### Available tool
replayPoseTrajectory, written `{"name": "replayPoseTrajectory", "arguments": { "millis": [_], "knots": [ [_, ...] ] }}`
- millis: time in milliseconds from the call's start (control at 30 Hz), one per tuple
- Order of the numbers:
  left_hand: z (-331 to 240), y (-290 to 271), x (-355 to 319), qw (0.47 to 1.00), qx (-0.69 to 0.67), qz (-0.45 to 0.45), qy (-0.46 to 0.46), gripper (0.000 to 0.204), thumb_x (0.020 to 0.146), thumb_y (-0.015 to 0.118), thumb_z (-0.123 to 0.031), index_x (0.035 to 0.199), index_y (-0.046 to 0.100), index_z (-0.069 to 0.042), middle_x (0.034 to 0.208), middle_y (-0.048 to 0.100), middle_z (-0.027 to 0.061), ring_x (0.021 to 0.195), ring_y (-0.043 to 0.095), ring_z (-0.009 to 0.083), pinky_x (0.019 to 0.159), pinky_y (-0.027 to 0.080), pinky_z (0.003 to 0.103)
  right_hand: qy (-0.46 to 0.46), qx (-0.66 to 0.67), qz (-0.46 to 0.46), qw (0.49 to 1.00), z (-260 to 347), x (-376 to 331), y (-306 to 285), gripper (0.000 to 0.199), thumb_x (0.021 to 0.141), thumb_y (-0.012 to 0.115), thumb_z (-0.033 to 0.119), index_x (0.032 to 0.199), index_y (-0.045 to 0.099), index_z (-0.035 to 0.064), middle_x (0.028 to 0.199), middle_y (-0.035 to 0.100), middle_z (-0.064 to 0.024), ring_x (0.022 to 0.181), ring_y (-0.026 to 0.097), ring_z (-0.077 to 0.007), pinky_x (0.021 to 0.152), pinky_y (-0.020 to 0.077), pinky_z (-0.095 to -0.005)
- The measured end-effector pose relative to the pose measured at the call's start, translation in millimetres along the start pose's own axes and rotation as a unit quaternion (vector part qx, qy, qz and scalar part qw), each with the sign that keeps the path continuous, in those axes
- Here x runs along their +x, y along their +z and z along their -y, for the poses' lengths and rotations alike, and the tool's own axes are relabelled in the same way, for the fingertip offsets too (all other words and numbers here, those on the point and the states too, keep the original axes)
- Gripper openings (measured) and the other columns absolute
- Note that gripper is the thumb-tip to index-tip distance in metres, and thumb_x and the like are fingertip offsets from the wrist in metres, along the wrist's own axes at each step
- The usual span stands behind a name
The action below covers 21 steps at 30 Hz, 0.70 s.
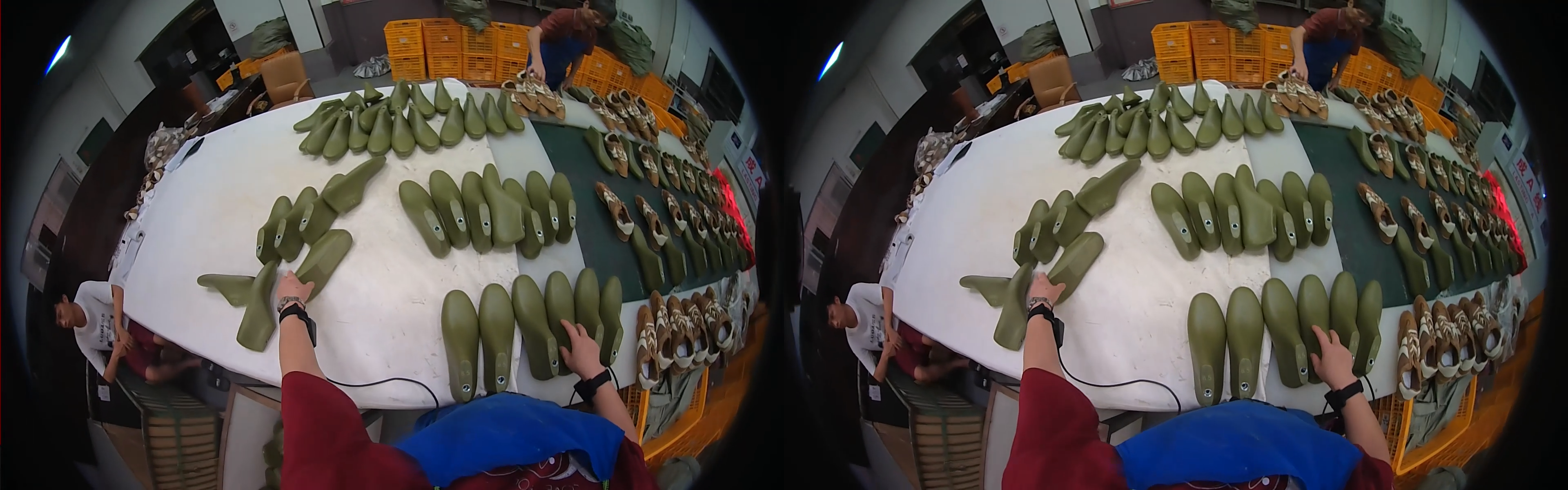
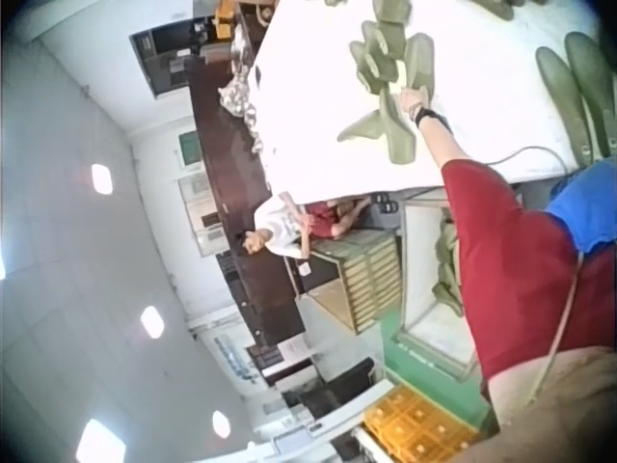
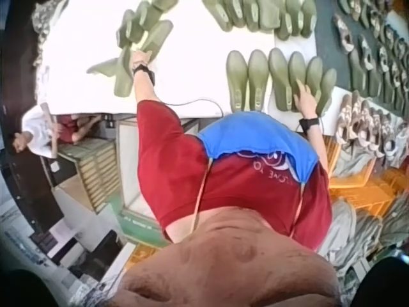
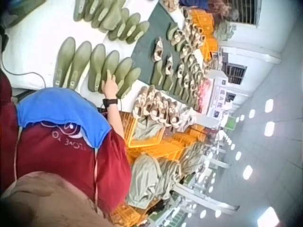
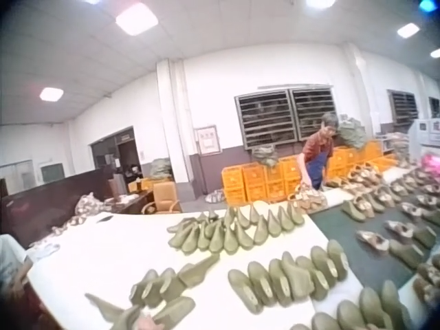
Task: Organizing and sorting plastic shoe lasts and assembled shoe components on a factory assembly table.
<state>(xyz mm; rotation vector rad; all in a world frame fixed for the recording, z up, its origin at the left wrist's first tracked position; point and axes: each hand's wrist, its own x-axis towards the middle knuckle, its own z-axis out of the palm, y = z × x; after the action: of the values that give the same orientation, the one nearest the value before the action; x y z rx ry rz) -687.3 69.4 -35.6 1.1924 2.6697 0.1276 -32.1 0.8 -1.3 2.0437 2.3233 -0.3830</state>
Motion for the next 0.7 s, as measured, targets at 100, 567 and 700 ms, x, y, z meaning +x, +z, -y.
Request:
{"name": "replayPoseTrajectory", "arguments": {
  "millis": [100, 567, 700],
  "knots": [
    [-16.0, 16.3, -6.1, 0.992, -0.101, 0.060, 0.038, 0.073, 0.056, 0.075, -0.047, 0.106, 0.057, 0.003, 0.106, 0.060, 0.0220, 0.098, 0.059, 0.0337, 0.084, 0.047, 0.037, -0.003, -0.002, -0.003, 1.000, -0.2, 4.7, 2.0, 0.069, 0.072, 0.067, 0.019, 0.133, 0.034, 0.0216, 0.125, 0.045, -0.0250, 0.094, 0.058, -0.0393, 0.078, 0.0491, -0.0444],
    [4.2, 29.9, -102.9, 0.909, 0.099, -0.072, 0.399, 0.054, 0.066, 0.065, -0.009, 0.117, 0.048, -0.005, 0.110, 0.055, 0.0151, 0.103, 0.052, 0.0351, 0.086, 0.043, 0.042, 0.010, 0.019, -0.004, 1.000, 4.2, 11.3, -0.7, 0.073, 0.069, 0.070, 0.020, 0.133, 0.035, 0.0190, 0.121, 0.047, -0.0243, 0.096, 0.057, -0.0388, 0.081, 0.0480, -0.0431],
    [13.7, 51.6, -139.6, 0.924, 0.090, -0.098, 0.358, 0.063, 0.070, 0.060, -0.004, 0.130, 0.041, -0.008, 0.133, 0.032, 0.0246, 0.122, 0.032, 0.0416, 0.101, 0.029, 0.048, 0.011, 0.011, -0.014, 1.000, 3.5, 11.0, -0.8, 0.073, 0.069, 0.071, 0.020, 0.132, 0.036, 0.0194, 0.120, 0.048, -0.0258, 0.091, 0.059, -0.0385, 0.077, 0.0499, -0.0426]
  ]
}}
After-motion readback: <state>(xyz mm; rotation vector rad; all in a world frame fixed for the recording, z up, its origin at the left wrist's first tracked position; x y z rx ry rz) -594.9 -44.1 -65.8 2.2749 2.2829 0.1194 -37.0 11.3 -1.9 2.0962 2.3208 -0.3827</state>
